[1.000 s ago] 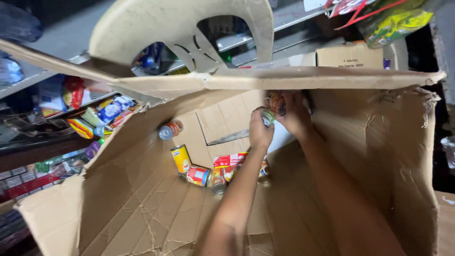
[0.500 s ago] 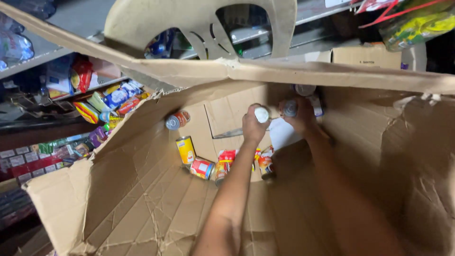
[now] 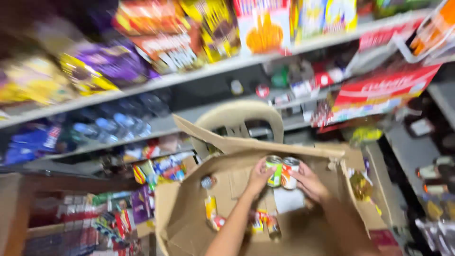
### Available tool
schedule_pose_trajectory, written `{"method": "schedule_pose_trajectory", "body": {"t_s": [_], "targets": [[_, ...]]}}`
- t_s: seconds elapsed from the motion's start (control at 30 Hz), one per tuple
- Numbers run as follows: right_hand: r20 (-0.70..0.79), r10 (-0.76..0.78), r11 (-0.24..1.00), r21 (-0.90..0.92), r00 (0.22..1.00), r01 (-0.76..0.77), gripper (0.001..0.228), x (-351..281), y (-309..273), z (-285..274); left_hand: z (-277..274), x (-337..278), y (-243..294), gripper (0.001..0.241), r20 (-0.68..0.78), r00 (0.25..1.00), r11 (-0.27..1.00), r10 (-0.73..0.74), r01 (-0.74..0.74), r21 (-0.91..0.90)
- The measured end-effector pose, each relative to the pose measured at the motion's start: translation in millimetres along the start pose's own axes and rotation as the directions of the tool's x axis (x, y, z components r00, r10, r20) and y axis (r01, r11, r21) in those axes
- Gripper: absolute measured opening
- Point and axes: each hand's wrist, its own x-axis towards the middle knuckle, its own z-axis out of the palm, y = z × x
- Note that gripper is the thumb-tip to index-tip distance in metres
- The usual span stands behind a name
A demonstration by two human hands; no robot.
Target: Take canned goods from a cardboard box and organize them on grocery store shelves.
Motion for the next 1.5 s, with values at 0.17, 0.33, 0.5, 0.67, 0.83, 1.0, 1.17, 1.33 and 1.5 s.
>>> {"method": "schedule_pose_trajectory", "body": {"t_s": [0.17,0.33,0.5,0.67,0.83,1.0,1.17,1.33,1.5], "targets": [[-0.092,0.038,0.989,0.148,0.995,-0.024,0.05,-13.5,-44.4,66.9,8.6,-14.2,75.8,0.083,0.029,0.997,0.998,0.067,-0.066,-0.015],[-0.008,-0.127,0.99,-0.067,0.992,0.126,0.058,-2.4,-122.2,150.9,-8.8,-52.0,237.2,0.1,0.198,0.953,0.959,0.228,-0.255,0.125],[0.118,-0.305,0.936,-0.144,0.945,0.32,0.066,3.5,-205.0,265.9,-55.4,-68.0,362.2,0.113,0.152,0.92,0.784,0.36,-0.387,0.485],[0.193,-0.475,0.853,-0.141,0.859,0.503,0.067,41.5,-262.5,346.8,-86.6,-90.9,496.2,0.09,0.278,0.759,0.659,0.59,-0.65,0.378],[0.209,-0.672,0.696,-0.148,0.71,0.702,0.069,35.3,-344.2,427.2,-86.3,-98.1,593.2,0.081,0.308,0.695,0.612,0.65,-0.719,0.33],[0.199,-0.861,0.439,-0.172,0.468,0.882,0.073,33.1,-441.4,459.6,-49.6,-62.7,679.7,0.089,0.365,0.498,0.397,0.787,-0.861,0.319],[0.213,-0.915,0.274,-0.295,0.343,0.915,0.067,32.2,-547.3,468.3,-3.0,-26.7,762.3,0.095,0.424,0.418,0.332,0.803,-0.905,0.265],[0.267,-0.91,0.179,-0.435,0.316,0.882,0.06,76.7,-623.5,441.2,22.7,37.0,808.6,0.097,0.399,0.301,0.156,0.866,-0.921,0.358],[0.28,-0.889,0.209,-0.457,0.363,0.865,0.053,137.8,-658.7,410.9,42.0,68.3,833.6,0.084,0.294,0.322,0.101,0.9,-0.809,0.579]]}}
